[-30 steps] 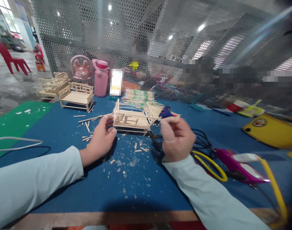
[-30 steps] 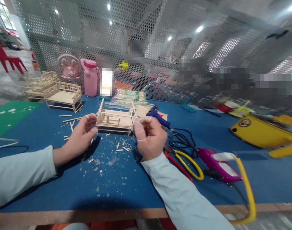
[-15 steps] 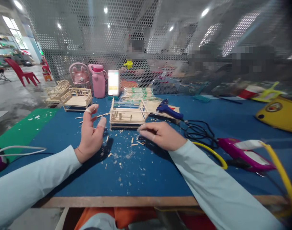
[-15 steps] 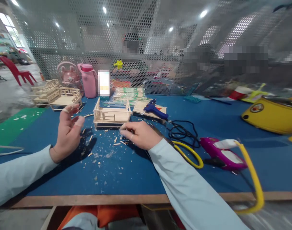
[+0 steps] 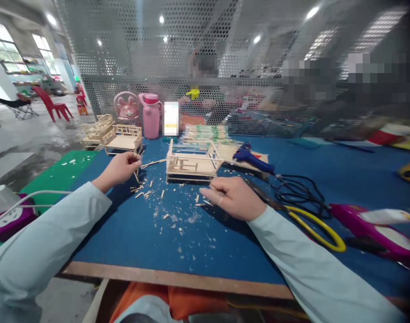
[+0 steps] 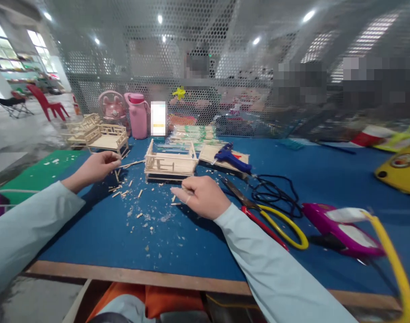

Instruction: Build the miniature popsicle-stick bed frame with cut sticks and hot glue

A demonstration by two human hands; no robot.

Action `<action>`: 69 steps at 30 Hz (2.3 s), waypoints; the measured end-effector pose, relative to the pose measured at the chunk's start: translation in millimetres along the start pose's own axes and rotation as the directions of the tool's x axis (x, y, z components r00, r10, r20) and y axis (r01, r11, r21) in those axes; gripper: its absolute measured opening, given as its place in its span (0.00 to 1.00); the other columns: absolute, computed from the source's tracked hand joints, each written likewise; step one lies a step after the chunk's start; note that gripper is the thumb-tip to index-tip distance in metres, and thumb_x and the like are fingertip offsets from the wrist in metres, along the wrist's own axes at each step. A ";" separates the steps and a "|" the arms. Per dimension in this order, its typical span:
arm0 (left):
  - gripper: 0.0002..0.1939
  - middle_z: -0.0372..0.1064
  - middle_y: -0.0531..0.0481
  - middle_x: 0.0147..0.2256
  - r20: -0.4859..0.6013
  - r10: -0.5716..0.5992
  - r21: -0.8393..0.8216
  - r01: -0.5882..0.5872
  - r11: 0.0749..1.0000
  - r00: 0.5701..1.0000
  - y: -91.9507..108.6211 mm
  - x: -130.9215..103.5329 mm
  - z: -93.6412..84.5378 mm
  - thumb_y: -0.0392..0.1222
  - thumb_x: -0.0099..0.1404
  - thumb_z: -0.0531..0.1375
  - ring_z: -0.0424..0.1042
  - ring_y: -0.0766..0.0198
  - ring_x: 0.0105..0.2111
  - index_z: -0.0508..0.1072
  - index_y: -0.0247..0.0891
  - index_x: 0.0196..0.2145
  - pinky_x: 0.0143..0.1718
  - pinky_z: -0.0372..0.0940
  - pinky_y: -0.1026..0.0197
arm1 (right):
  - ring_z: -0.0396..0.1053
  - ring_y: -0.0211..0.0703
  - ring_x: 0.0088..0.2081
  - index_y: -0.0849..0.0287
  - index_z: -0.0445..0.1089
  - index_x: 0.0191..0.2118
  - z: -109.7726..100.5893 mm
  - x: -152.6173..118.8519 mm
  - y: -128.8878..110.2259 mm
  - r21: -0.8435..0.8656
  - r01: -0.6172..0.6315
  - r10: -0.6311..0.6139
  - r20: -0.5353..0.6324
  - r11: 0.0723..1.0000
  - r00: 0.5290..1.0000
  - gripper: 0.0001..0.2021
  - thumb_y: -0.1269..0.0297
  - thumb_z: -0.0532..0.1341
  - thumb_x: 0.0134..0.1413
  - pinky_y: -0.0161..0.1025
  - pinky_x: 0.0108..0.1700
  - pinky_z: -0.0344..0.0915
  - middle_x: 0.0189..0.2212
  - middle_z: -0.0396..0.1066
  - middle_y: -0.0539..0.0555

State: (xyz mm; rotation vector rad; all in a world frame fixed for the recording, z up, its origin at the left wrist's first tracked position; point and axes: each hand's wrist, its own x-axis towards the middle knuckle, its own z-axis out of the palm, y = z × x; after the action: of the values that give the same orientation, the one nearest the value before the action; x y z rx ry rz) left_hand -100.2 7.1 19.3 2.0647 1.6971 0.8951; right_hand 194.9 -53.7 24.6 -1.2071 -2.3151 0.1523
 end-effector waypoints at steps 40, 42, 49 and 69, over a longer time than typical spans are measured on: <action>0.11 0.72 0.50 0.26 0.346 0.163 0.129 -0.219 0.967 0.924 47.8 -33.3 -12.5 0.45 0.55 0.55 0.66 0.65 0.25 0.74 0.37 0.28 0.28 0.57 0.65 | 0.59 0.33 0.21 0.60 0.71 0.32 8.8 1.8 -11.6 0.298 -0.184 0.220 -0.092 0.937 0.971 0.09 0.61 0.56 0.50 0.32 0.26 0.59 0.20 0.65 0.48; 0.14 0.68 0.52 0.22 0.350 0.168 0.015 -0.184 0.983 0.921 57.7 -36.7 -0.9 0.49 0.56 0.55 0.62 0.68 0.22 0.74 0.36 0.27 0.25 0.55 0.66 | 0.60 0.33 0.22 0.60 0.69 0.40 15.0 2.0 -17.4 0.390 -0.186 0.207 -0.014 0.902 0.978 0.14 0.63 0.60 0.45 0.31 0.26 0.60 0.24 0.67 0.48; 0.22 0.55 0.57 0.16 0.318 0.229 -0.248 -0.152 0.957 0.920 80.9 -42.9 40.5 0.53 0.60 0.51 0.52 0.73 0.18 0.69 0.33 0.20 0.20 0.46 0.67 | 0.69 0.37 0.28 0.60 0.72 0.29 24.0 6.0 -31.7 0.545 -0.216 0.267 -0.016 0.811 0.963 0.07 0.62 0.61 0.45 0.35 0.33 0.65 0.26 0.74 0.51; 0.13 0.67 0.49 0.38 0.538 0.036 -0.805 0.501 0.317 0.842 91.9 -48.0 64.9 0.31 0.48 0.59 0.64 0.70 0.33 0.73 0.36 0.34 0.32 0.60 0.68 | 0.70 0.38 0.29 0.60 0.70 0.30 25.9 11.9 -8.3 0.447 -0.132 0.324 -0.386 0.885 0.864 0.05 0.65 0.59 0.48 0.35 0.34 0.66 0.28 0.74 0.52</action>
State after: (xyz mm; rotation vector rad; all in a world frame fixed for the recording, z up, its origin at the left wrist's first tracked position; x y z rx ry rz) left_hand 6.6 -52.1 13.6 1.0062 0.7822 0.8460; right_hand 170.5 -45.8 9.8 -1.1521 -1.6250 0.3797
